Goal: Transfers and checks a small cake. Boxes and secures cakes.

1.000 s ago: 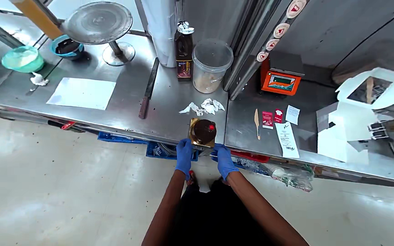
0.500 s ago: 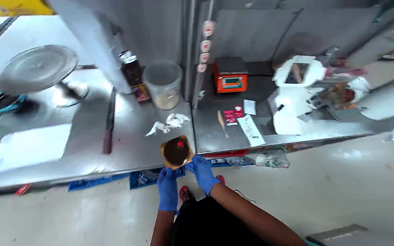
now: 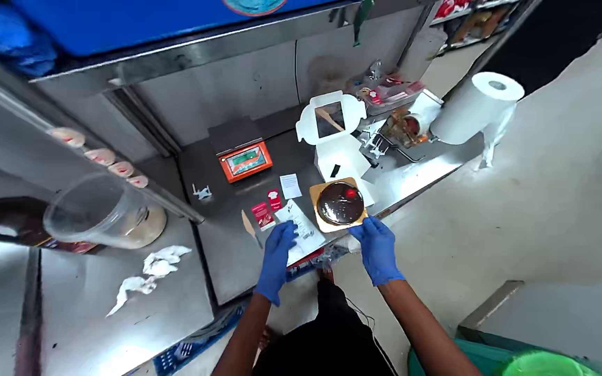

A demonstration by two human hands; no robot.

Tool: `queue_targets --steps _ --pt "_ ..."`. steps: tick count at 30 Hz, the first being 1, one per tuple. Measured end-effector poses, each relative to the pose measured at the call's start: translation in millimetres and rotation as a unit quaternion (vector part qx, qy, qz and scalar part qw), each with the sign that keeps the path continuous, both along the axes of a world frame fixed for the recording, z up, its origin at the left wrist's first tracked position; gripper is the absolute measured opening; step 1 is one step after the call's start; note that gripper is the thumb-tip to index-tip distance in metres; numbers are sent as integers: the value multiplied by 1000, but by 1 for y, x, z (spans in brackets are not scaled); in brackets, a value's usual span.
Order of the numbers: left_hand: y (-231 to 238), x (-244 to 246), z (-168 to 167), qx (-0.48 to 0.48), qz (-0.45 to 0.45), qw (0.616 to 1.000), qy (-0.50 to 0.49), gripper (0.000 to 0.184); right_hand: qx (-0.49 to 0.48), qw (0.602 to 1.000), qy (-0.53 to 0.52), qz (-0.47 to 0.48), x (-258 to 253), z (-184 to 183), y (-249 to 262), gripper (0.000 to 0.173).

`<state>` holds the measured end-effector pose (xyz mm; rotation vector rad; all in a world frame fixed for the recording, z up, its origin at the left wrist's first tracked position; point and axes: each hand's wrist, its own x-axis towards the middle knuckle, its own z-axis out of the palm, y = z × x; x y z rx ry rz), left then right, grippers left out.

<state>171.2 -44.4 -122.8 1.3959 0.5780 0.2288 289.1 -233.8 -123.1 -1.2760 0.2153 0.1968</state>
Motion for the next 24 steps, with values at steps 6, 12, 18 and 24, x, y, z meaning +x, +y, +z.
queue_targets --steps 6,12,18,24 --pt "31 189 -20 2 10 1000 23 57 16 999 41 -26 105 -41 1 21" --pt "45 270 -44 -5 23 998 54 61 58 994 91 -5 152 -71 14 18" --pt "42 282 -49 19 4 997 70 52 30 994 103 5 180 -83 27 15" --pt "41 279 -45 11 3 997 79 46 -2 993 116 -17 200 -92 39 16"
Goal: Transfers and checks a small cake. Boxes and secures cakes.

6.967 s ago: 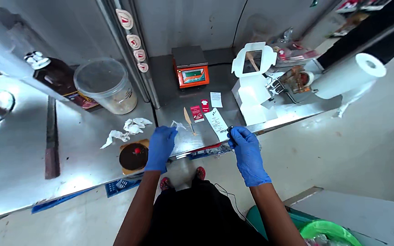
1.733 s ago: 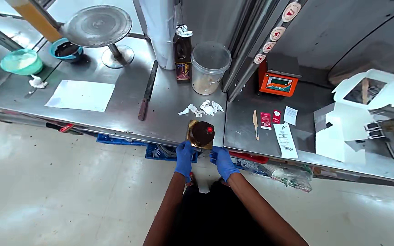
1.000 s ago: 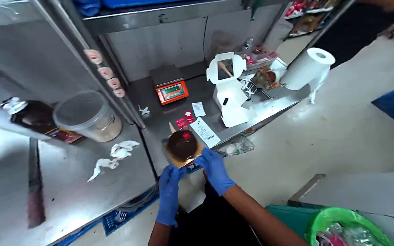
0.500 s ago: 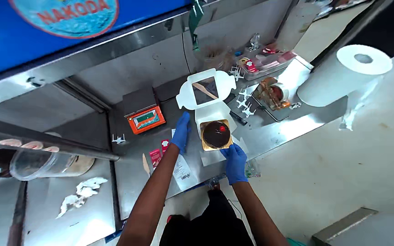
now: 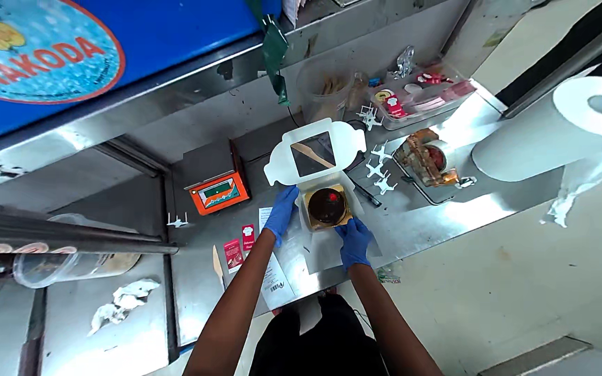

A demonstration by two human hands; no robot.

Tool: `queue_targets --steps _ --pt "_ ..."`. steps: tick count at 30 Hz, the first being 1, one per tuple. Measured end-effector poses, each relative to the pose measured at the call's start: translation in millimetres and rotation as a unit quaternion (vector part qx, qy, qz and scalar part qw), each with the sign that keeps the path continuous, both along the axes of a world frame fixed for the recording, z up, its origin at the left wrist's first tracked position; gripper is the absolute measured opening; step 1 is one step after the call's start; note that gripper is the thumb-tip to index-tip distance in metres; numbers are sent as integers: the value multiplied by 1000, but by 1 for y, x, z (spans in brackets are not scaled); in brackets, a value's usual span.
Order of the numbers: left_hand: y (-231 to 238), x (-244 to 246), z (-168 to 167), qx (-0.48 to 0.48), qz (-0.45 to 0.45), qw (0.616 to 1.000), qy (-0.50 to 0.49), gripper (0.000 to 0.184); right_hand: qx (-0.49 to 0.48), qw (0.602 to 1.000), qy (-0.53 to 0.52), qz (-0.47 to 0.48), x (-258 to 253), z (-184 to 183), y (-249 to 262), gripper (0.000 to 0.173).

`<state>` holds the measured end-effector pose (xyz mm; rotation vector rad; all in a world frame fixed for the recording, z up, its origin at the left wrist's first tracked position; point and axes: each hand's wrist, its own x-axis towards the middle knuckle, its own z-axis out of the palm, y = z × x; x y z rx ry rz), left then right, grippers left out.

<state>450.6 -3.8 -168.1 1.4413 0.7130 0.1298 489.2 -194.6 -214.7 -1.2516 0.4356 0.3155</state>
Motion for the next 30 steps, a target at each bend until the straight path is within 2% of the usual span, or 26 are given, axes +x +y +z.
queue_targets --steps 5,9,11,14,19,23,24,25,26,27,28,29,30 --pt "-5 -3 -1 -11 0 1000 -16 45 -19 999 32 -28 9 -7 7 16" --pt "-7 -4 -1 -30 11 999 -24 45 -57 996 74 -5 1 18 9 26" --pt "-9 -3 0 -35 18 999 -24 46 -36 994 96 -30 3 24 12 32" --pt "-11 -3 -1 -36 29 999 -26 46 -3 993 83 -84 5 14 17 25" --pt "-17 -11 0 -36 52 998 -28 43 -27 998 45 -23 0 26 12 17" --pt "-25 -23 -1 -49 80 995 -39 46 -22 996 68 52 0 36 -8 14" --pt "-26 -27 -2 -66 91 993 -45 46 -8 995 75 72 -2 41 -19 19" --pt "-26 -32 -3 -84 98 990 -55 45 -5 993 69 100 -6 49 -32 32" --pt "-25 -39 -5 -92 96 989 -61 42 -34 989 35 139 -14 56 -46 39" --pt "-22 -47 -7 -85 83 991 -60 40 -97 976 -32 194 -24 59 -61 40" --pt "-19 -55 -8 -64 52 996 -46 42 -181 942 -123 253 -32 56 -78 39" --pt "-15 -61 -9 -35 2 999 -27 49 -277 879 -220 320 -40 50 -94 41" --pt "-8 -61 -18 -6 -44 999 -16 59 -363 790 -303 390 -47 43 -107 48"
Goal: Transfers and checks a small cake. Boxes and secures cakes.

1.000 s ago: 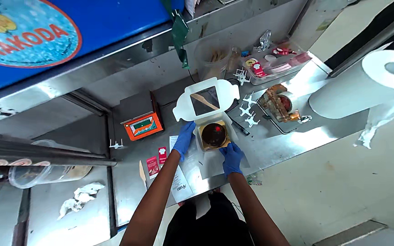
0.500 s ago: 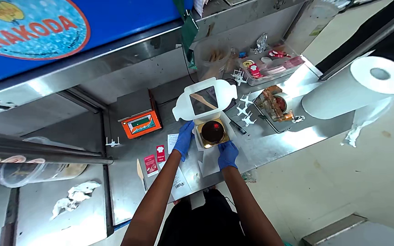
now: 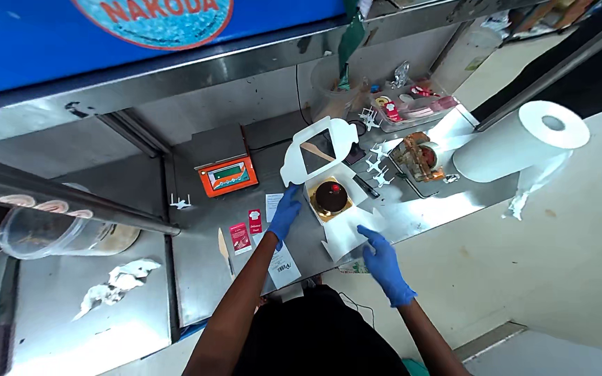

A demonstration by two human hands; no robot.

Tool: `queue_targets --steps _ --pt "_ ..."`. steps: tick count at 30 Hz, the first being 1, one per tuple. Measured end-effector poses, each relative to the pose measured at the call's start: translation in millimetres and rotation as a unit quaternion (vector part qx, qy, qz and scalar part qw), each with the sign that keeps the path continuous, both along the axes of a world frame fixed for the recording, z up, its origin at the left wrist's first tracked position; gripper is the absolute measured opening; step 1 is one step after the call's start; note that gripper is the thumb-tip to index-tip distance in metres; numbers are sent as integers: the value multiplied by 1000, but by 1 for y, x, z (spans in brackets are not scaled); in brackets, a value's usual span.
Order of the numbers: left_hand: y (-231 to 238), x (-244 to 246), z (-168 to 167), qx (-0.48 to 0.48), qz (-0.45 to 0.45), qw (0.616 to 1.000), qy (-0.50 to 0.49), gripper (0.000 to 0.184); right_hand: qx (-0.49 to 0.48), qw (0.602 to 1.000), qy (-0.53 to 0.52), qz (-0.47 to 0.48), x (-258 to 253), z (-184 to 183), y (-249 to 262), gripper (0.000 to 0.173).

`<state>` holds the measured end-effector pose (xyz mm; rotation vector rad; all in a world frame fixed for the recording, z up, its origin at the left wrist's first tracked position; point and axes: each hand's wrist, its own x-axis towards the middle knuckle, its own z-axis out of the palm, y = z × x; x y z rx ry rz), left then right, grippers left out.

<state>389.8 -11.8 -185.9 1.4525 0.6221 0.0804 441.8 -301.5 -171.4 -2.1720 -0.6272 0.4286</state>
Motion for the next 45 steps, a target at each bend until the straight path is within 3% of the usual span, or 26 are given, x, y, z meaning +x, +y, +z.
queue_targets --steps 2,3,4,6,10,15,21,28,31,33,34,35,37,39,41,43,45 --pt "11 3 -13 26 -90 996 4 81 -159 971 -85 158 -18 -16 -2 69" --pt "14 6 -16 28 -121 992 2 88 -200 954 -102 199 -27 -27 6 73" --pt "16 11 -17 23 -135 991 -1 91 -203 948 -132 208 -33 -40 13 64" --pt "13 15 -18 5 -128 992 -13 92 -129 959 -201 154 -40 -62 22 40" --pt "3 11 -23 34 -71 997 -15 88 -11 977 -209 47 -42 -40 41 30" --pt "-37 -20 -10 45 -26 999 10 83 -12 968 -252 -3 -38 -3 76 18" --pt "-60 -26 -28 39 12 999 -2 85 -1 964 -226 -140 -40 -8 76 18" --pt "-61 -36 -31 83 -28 996 19 83 -42 963 -265 -7 -35 -8 80 12" --pt "-64 -38 -39 105 -4 994 25 83 -74 961 -264 45 -32 -4 80 9" --pt "-62 -47 -25 147 3 987 61 82 -81 961 -254 73 -24 6 76 16" --pt "-59 -54 -15 171 4 981 87 79 -87 964 -237 76 -21 16 70 30" --pt "-55 -63 -4 197 1 974 116 71 -82 970 -222 60 -15 28 60 42" --pt "-51 -85 26 230 -57 959 154 46 -41 978 -202 -26 0 49 35 44" --pt "-59 -95 69 228 -134 958 107 32 9 979 -160 -125 26 61 13 45" --pt "-75 -72 114 276 -201 940 -1 30 28 982 -67 -173 61 56 8 55" --pt "-86 -16 142 397 -258 876 -91 33 11 988 33 -152 90 37 17 62" --pt "-88 56 142 515 -340 778 -116 34 5 991 59 -117 105 15 29 42"
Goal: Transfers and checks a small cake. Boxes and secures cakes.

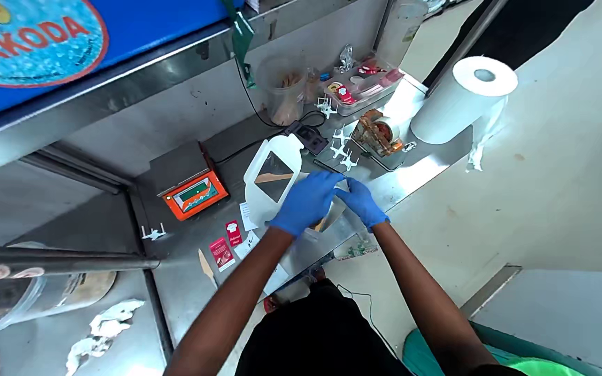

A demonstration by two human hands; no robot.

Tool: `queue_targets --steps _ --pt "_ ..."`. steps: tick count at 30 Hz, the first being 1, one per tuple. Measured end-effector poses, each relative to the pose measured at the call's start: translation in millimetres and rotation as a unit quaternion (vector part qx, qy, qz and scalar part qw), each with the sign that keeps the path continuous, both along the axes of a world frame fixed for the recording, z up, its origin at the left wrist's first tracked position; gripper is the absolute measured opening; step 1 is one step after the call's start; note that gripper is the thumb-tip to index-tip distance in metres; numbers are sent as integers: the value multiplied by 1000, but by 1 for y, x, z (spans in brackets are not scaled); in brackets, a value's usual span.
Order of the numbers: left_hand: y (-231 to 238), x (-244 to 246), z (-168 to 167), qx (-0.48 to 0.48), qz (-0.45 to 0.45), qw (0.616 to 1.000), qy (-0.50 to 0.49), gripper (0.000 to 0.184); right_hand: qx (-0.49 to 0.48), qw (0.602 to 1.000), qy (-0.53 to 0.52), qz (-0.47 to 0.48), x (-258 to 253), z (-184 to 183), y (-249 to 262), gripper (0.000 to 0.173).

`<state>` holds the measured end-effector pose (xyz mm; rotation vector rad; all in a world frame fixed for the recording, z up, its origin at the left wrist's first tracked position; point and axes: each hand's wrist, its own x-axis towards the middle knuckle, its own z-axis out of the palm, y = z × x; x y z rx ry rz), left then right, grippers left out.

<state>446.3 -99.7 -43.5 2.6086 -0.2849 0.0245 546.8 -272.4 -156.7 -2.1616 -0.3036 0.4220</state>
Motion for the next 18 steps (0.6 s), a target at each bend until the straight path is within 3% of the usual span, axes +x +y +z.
queue_targets --steps 2,5,10,14,18 --pt "2 59 -19 148 -68 985 62 37 15 1000 -11 18 5 -11 7 21" --pt "6 101 -39 274 -102 936 195 35 82 996 1 36 3 -14 2 23" --pt "21 114 -53 289 -171 911 242 35 222 975 30 4 4 -36 -5 23" --pt "38 108 -72 278 -226 913 194 33 168 983 -8 71 13 -38 1 27" --pt "45 107 -77 228 -188 935 194 25 86 987 -67 120 24 -29 13 26"
